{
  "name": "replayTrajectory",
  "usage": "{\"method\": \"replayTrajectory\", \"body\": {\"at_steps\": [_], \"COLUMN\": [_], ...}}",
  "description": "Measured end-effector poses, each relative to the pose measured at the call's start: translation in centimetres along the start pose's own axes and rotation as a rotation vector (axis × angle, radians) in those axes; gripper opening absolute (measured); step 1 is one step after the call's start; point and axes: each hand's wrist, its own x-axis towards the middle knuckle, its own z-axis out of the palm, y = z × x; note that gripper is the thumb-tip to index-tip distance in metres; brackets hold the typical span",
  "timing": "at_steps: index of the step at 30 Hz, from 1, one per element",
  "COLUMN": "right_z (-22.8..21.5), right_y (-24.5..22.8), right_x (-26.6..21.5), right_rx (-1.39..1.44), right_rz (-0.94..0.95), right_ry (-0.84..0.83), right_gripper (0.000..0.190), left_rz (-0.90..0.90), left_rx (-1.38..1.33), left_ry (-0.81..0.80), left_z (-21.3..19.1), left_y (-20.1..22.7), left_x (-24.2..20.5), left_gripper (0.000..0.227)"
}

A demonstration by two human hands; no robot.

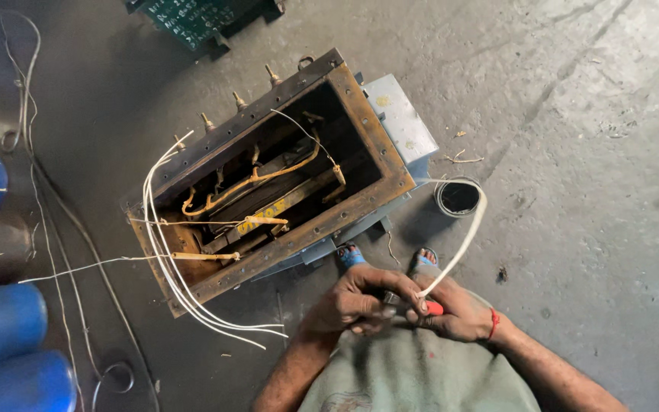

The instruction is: The person works on an open electrical box, stripping white wires with pliers and connecting them to internal terminals. They repeatedly cut, strip, and insert wires into the box's connection points.

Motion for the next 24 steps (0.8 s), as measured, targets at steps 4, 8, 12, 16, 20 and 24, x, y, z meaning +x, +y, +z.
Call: {"method": "replayTrajectory", "body": {"at_steps": [4, 8, 12, 16, 20, 24], "right_z": [0.9, 1.0, 0.7, -0.5, -1.1, -2.1], "right_y": [0.9, 0.9, 0.5, -0.9, -2.1, -1.8], "right_x": [-0.4, 0.8, 2.8, 4.2, 4.0, 3.4], "right_rx": [0.028, 0.238, 0.183, -0.003, -0.043, -0.214], "right_rz": [0.047, 0.017, 0.249, 0.147, 0.118, -0.389], "right_ry": [0.059, 0.032, -0.007, -0.038, 0.0, 0.202], "right_gripper": [0.038, 0.046, 0.029, 0.02, 0.036, 0.059], "left_rz": [0.015, 0.076, 0.13, 0.226, 0.27, 0.271], "left_rx": [-0.059, -0.112, -0.185, -0.29, -0.43, -0.314], "left_ry": [0.019, -0.009, 0.163, 0.22, 0.143, 0.095], "left_z": [-1.4, -3.8, -6.2, -7.0, -6.0, -4.2], "left_y": [-1.0, -2.1, -2.9, -3.0, -2.4, 0.0], "left_x": [0.1, -0.1, -0.4, 0.1, -0.1, 0.1], "left_gripper": [0.031, 0.036, 0.043, 0.052, 0.061, 0.069]}}
